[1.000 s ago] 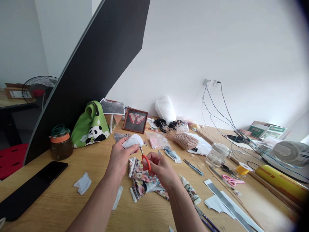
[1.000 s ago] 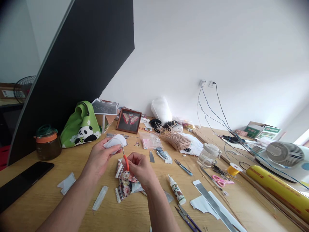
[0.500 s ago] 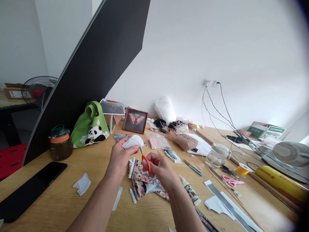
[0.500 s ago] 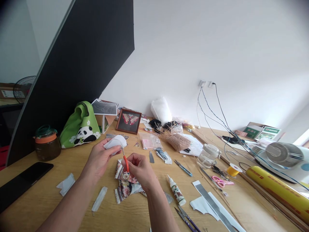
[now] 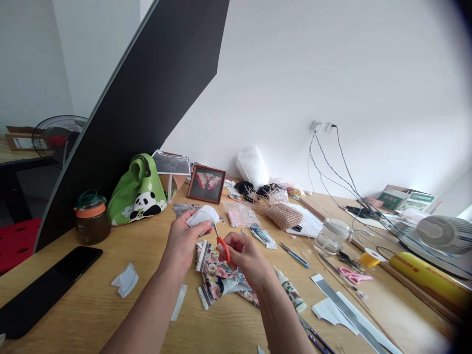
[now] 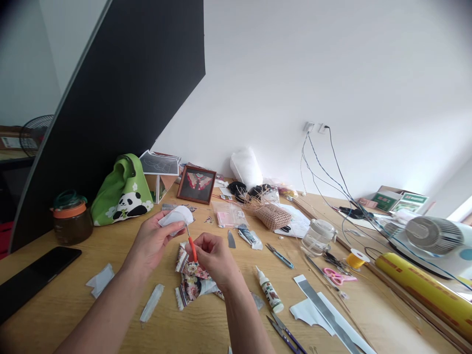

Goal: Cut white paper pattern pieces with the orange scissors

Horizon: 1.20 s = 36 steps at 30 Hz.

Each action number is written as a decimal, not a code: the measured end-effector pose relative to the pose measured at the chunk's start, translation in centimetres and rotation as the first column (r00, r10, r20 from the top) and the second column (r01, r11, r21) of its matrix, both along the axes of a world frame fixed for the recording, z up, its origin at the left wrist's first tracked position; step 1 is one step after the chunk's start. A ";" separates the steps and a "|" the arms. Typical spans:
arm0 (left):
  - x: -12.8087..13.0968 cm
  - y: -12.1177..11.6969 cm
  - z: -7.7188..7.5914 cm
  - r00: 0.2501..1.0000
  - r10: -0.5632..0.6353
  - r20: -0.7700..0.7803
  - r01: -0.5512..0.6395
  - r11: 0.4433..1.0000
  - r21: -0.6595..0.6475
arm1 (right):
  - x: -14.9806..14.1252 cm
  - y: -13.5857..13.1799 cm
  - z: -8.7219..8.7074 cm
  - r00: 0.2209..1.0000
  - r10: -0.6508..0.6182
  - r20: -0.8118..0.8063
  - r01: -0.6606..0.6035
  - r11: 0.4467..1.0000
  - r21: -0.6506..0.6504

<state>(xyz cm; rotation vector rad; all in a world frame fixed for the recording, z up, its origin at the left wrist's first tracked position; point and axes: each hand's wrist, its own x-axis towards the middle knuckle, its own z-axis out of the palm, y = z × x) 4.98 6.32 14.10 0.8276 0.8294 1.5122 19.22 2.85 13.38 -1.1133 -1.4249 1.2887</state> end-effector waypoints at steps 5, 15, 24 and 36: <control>-0.1 -0.1 0.1 1.000 -0.009 0.003 0.009 1.000 0.001 | 0.0 0.0 0.0 1.000 0.000 -0.003 0.000 1.000 0.002; -0.1 -0.2 0.2 1.000 -0.011 -0.017 0.011 1.000 0.008 | 0.2 0.1 -0.2 1.000 0.019 -0.002 -0.019 1.000 -0.011; -0.1 -0.1 0.0 1.000 -0.008 -0.028 0.009 1.000 0.009 | 0.1 0.0 -0.2 1.000 0.011 -0.009 -0.011 1.000 -0.002; -0.1 -0.1 0.0 1.000 -0.017 -0.014 0.017 1.000 0.009 | 0.1 0.1 -0.2 1.000 0.011 -0.007 -0.011 1.000 -0.007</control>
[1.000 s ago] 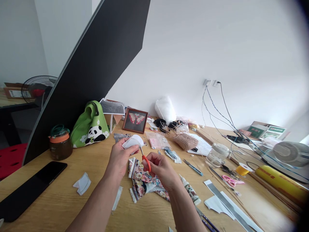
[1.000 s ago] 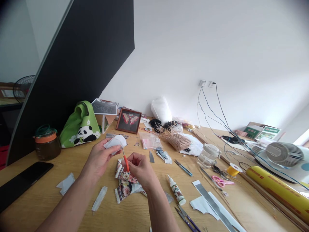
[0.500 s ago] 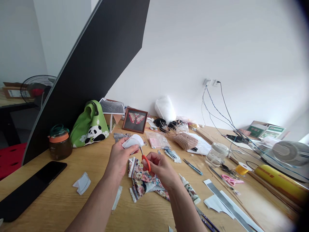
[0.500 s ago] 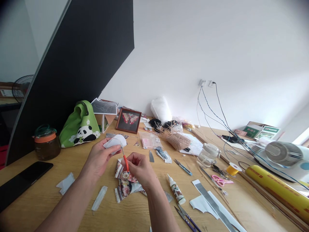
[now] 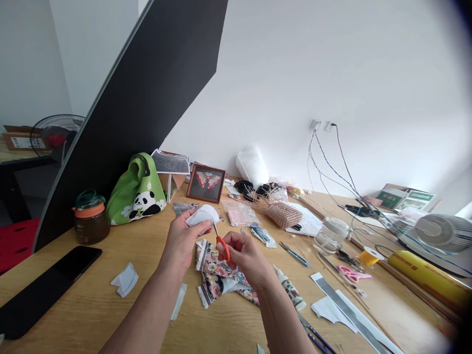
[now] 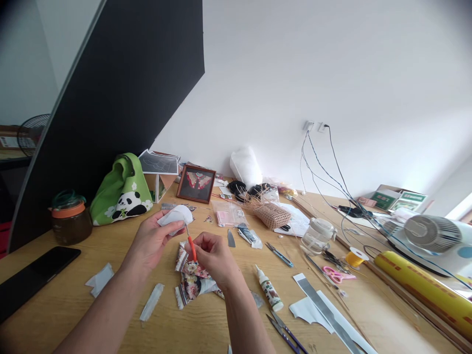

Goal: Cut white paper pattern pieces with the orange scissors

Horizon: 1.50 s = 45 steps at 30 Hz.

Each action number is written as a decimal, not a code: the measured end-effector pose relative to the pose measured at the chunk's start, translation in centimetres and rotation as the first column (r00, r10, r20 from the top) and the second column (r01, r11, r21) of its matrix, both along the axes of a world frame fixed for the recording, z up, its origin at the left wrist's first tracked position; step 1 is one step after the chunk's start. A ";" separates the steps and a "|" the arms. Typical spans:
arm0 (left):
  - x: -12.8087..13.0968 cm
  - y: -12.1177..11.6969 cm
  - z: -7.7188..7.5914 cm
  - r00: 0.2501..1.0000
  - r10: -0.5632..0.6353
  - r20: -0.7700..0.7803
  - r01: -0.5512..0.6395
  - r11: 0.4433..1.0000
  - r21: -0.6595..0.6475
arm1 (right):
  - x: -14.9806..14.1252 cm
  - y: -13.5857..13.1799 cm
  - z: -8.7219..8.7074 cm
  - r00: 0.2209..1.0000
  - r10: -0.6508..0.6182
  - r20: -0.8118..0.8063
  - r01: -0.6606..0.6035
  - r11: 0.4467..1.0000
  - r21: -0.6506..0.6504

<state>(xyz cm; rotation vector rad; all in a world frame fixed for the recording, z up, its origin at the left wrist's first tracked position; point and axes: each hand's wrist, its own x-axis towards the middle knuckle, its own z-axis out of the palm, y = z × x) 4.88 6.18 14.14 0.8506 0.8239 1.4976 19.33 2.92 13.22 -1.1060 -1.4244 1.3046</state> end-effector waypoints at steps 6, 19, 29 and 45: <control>0.0 0.0 0.0 1.000 -0.003 0.002 0.003 1.000 0.001 | 0.1 0.1 -0.1 1.000 0.002 -0.001 -0.002 1.000 0.005; -0.2 0.0 0.1 1.000 0.017 -0.002 -0.017 1.000 -0.027 | 0.3 0.1 -0.1 1.000 0.001 -0.016 -0.001 1.000 -0.003; -0.5 0.0 0.3 0.998 0.056 0.028 -0.056 0.998 -0.006 | 1.0 0.4 -0.6 1.000 0.002 0.015 -0.002 1.000 -0.005; -0.4 0.1 0.1 0.999 0.040 0.022 -0.040 0.999 -0.003 | 0.8 0.1 -0.2 0.993 0.106 0.041 -0.106 0.994 -0.011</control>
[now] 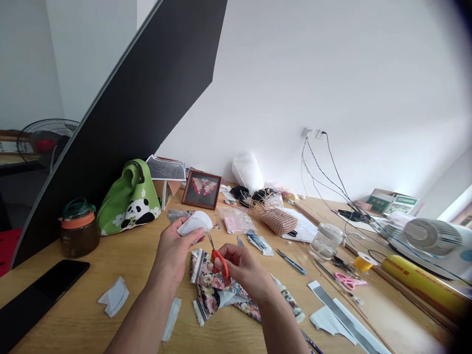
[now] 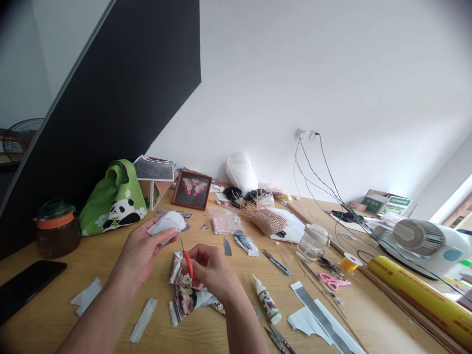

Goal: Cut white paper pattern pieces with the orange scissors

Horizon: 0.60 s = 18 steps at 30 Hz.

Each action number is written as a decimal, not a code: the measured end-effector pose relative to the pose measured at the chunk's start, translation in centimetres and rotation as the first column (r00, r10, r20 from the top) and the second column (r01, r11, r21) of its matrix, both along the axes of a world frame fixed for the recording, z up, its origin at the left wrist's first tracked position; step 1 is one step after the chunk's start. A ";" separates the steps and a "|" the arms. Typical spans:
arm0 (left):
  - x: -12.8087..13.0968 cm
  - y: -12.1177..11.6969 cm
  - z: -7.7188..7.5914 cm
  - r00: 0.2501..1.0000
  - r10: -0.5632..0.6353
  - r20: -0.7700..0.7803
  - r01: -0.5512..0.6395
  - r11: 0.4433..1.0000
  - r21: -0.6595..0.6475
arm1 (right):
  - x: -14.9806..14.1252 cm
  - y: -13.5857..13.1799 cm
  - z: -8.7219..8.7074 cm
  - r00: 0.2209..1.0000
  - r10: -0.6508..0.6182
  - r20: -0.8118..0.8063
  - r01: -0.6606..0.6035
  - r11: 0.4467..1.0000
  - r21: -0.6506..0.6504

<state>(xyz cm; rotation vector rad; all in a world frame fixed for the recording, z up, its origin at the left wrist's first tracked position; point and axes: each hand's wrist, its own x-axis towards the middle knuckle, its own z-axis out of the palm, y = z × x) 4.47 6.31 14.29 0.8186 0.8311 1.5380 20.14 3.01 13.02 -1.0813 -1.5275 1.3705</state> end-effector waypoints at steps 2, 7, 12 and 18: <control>0.0 0.0 0.0 1.000 -0.008 0.000 0.008 1.000 -0.013 | 0.0 0.0 0.0 1.000 -0.004 -0.011 0.004 1.000 -0.002; 0.1 -0.1 0.0 1.000 -0.020 -0.008 0.020 1.000 -0.024 | 0.1 0.1 0.0 1.000 -0.006 -0.007 0.006 1.000 0.000; 0.1 -0.1 0.1 1.000 -0.013 -0.018 0.012 1.000 -0.021 | 0.2 0.1 -0.3 1.000 -0.001 -0.006 0.001 1.000 0.020; 0.2 0.0 0.0 0.999 -0.013 -0.029 0.012 1.000 -0.015 | 0.1 0.1 -0.3 1.000 -0.025 -0.008 0.025 1.000 0.008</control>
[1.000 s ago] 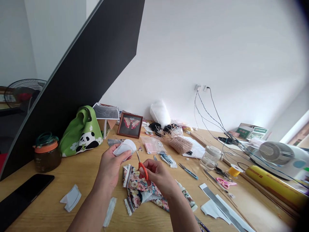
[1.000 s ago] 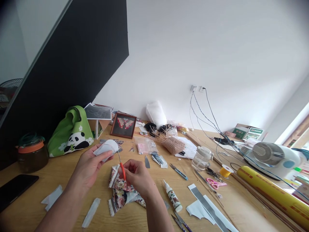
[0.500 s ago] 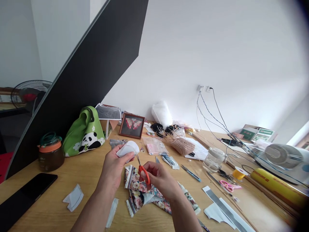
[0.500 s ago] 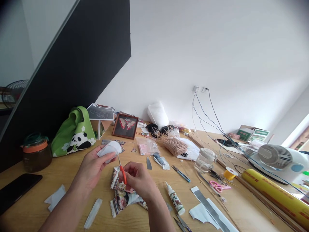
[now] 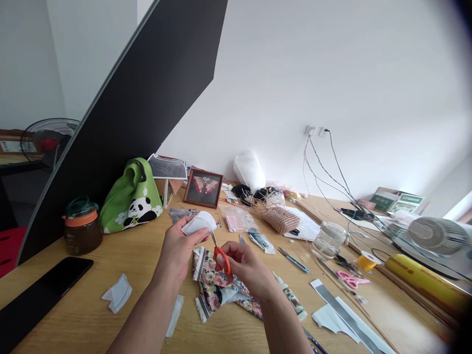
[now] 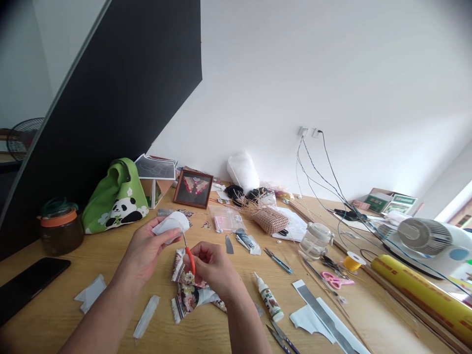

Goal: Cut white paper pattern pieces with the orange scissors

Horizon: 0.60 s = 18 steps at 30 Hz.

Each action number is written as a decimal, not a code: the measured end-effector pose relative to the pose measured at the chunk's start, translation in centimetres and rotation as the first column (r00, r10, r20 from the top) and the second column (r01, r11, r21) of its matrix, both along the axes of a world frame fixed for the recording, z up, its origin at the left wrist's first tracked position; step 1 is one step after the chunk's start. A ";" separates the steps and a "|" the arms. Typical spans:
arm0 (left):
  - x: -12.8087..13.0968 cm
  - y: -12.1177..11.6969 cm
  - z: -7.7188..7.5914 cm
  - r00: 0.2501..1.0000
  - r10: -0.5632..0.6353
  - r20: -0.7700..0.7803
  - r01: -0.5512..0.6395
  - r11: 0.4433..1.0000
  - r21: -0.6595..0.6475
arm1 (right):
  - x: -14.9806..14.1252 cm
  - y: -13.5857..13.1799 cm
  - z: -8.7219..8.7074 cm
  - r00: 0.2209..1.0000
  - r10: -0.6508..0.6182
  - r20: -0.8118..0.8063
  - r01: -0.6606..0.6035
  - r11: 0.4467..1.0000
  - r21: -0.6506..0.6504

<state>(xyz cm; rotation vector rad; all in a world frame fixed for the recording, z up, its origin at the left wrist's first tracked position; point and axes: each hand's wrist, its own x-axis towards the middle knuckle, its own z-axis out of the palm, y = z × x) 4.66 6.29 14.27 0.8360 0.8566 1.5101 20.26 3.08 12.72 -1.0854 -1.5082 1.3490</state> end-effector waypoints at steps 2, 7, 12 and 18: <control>0.0 0.1 -0.1 1.000 -0.001 -0.004 0.001 1.000 0.007 | -0.1 0.0 0.0 1.000 -0.004 -0.002 0.004 1.000 0.000; 0.0 0.1 -0.2 1.000 0.003 -0.020 -0.002 1.000 0.011 | -0.3 -0.1 0.3 1.000 -0.011 -0.003 0.011 1.000 -0.003; 0.1 0.1 -0.2 1.000 0.000 -0.014 0.000 1.000 -0.005 | -0.3 -0.1 0.4 1.000 -0.030 -0.007 0.030 1.000 0.003; 0.1 0.0 -0.1 1.000 -0.001 0.000 0.001 1.000 -0.004 | -0.2 0.0 0.2 1.000 -0.029 -0.010 0.029 1.000 0.006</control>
